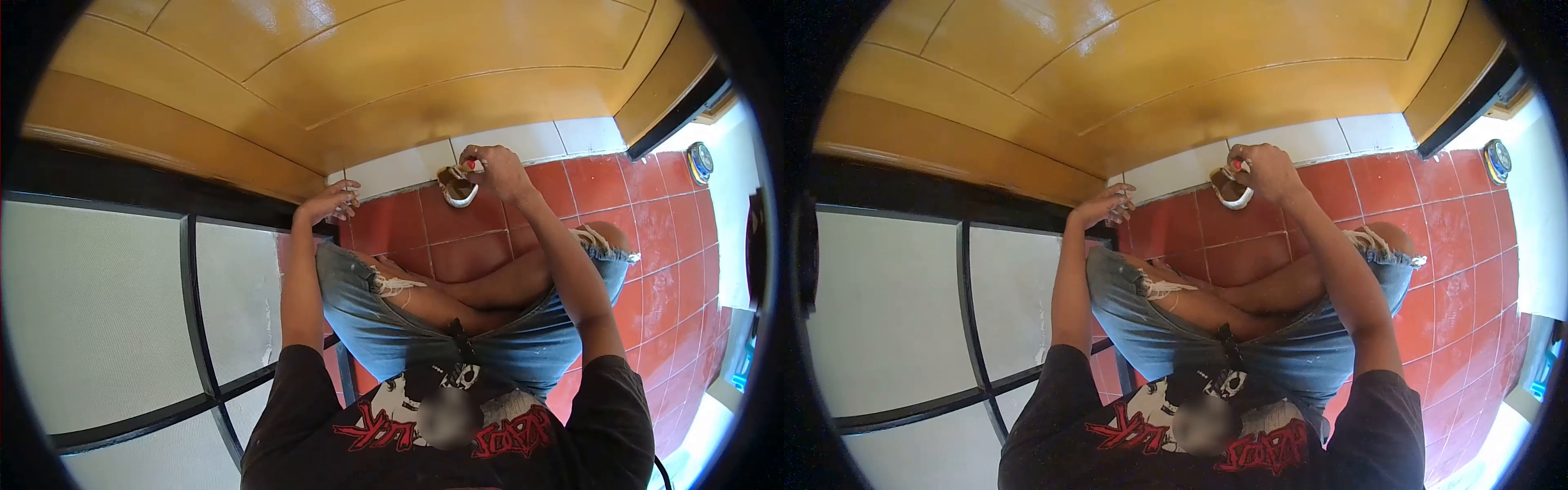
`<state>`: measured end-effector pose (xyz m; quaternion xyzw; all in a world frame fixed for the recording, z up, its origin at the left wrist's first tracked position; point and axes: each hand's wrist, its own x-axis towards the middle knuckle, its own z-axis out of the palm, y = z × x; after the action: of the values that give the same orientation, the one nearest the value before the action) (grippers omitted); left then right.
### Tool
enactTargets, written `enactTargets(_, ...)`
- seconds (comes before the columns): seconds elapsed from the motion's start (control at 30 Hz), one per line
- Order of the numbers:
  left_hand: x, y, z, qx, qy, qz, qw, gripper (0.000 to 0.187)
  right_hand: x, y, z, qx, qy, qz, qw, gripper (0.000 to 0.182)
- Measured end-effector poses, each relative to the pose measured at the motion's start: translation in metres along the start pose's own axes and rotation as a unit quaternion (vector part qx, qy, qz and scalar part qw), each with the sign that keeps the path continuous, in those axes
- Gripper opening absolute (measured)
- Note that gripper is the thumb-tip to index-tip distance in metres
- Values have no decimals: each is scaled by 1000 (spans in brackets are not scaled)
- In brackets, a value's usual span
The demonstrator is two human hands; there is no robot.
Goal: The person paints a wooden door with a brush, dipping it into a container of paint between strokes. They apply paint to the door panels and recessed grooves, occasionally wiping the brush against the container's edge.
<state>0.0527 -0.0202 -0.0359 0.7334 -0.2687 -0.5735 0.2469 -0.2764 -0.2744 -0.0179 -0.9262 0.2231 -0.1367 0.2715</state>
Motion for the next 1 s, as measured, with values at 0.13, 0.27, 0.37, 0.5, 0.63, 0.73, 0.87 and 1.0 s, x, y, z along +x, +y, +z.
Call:
enactTargets(0.13, 1, -2, -1, 6, 3, 5, 1000, 46, -2, -2, -1, 43, -22, 5, 999, 23)
enactTargets(0.27, 1, -3, 0, -6, 9, -1, 1000, 44, -1, -8, -7, 34, -8, 53, 998, 27)
enactTargets(0.37, 4, -8, -3, -8, -5, 10, 1000, 45, -1, -16, -13, 32, -6, 43, 999, 32)
enactTargets(0.5, 3, -8, -3, -14, 2, 15, 1000, 47, -1, -17, -12, 27, -17, 53, 998, 36)
enactTargets(0.63, 3, -7, -3, 1, -4, 20, 1000, 47, -1, -15, -9, 31, 5, 48, 998, 33)
enactTargets(0.73, 4, -8, -3, 8, -1, 15, 1000, 46, -1, -18, -12, 50, 0, 57, 997, 32)
enactTargets(0.87, 2, -7, -3, -1, -2, 30, 1000, 48, -1, -16, -11, 8, 38, 47, 998, 34)
enactTargets(1.0, -1, -3, -1, -9, -4, 13, 1000, 48, 1, -11, -10, 39, 41, 60, 997, 35)
